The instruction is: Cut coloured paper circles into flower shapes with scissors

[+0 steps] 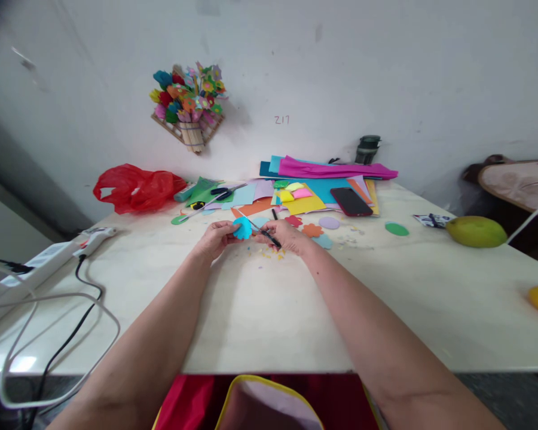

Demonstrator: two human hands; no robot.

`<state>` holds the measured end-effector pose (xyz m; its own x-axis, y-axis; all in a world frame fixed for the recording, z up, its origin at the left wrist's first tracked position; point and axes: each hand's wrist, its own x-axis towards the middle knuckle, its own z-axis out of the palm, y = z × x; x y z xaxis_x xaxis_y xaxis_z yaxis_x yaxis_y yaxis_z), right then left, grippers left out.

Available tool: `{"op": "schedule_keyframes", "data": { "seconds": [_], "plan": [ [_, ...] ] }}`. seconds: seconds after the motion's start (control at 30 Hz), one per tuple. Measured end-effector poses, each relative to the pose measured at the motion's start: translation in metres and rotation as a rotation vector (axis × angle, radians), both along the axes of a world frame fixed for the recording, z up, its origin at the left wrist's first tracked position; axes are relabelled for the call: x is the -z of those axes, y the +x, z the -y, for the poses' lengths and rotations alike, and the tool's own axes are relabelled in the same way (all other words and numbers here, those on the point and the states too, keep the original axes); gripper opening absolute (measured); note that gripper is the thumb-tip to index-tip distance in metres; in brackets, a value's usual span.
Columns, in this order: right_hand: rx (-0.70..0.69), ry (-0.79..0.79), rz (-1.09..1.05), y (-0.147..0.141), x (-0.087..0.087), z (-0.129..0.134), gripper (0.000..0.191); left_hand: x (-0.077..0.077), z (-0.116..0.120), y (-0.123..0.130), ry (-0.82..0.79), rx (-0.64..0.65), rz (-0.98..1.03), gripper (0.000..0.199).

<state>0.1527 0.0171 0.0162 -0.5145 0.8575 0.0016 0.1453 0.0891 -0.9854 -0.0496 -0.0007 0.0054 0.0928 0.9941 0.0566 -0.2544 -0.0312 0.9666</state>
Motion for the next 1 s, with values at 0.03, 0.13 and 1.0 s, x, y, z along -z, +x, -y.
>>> {"op": "schedule_keyframes", "data": {
  "seconds": [0.03, 0.13, 1.0],
  "plan": [
    [0.002, 0.002, 0.007, 0.0001, -0.0002, 0.0001, 0.025, 0.0, -0.0001, 0.0, 0.001, -0.014, 0.001, 0.026],
    [-0.006, 0.006, 0.03, 0.0003, 0.0, -0.0001, 0.024, 0.0003, -0.0008, -0.0003, 0.003, -0.028, 0.002, 0.026],
    [0.006, 0.003, 0.06, -0.0008, 0.0019, -0.0008, 0.016, 0.0031, -0.0045, -0.0013, -0.004, -0.078, 0.012, 0.027]
  ]
}}
